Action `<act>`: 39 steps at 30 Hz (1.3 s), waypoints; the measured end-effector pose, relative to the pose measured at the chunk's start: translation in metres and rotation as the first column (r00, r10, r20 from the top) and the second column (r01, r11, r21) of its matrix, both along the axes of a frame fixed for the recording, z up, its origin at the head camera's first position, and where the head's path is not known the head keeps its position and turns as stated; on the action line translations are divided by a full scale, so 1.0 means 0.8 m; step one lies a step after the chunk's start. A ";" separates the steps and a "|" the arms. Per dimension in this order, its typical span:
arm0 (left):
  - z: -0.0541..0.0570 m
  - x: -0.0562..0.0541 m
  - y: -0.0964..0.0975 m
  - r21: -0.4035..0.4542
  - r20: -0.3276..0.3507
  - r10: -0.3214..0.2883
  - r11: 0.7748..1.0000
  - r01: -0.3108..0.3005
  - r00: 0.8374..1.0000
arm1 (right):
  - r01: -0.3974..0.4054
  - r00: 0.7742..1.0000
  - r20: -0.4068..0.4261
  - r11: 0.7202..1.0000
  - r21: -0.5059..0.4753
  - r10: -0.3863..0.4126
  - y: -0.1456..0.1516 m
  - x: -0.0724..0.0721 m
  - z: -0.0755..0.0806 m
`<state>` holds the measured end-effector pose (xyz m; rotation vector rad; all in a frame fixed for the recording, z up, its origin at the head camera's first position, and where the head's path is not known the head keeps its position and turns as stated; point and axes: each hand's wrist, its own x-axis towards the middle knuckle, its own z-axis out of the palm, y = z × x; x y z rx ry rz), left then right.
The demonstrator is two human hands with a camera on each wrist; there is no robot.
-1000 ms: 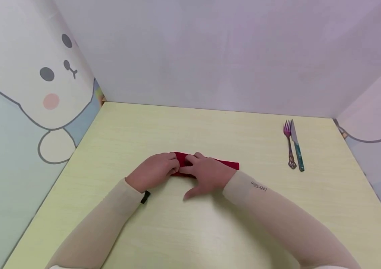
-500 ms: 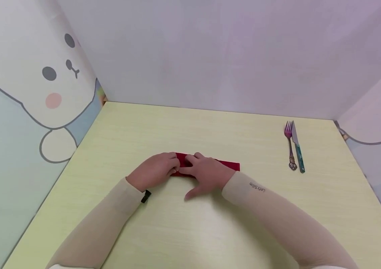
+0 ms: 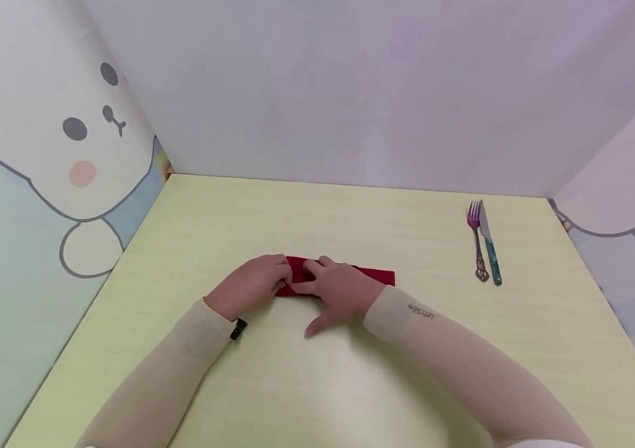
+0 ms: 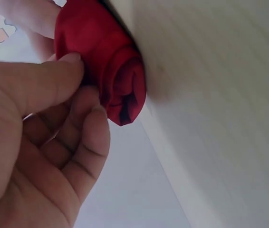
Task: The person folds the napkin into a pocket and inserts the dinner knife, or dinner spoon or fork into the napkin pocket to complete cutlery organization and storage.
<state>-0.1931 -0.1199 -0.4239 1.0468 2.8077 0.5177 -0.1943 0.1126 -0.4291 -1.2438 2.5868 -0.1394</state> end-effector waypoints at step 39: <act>-0.004 -0.029 -0.004 -0.003 0.117 0.028 1.000 -0.028 0.993 | 0.012 0.996 -0.091 0.991 0.130 0.000 -0.016 -0.007 -0.011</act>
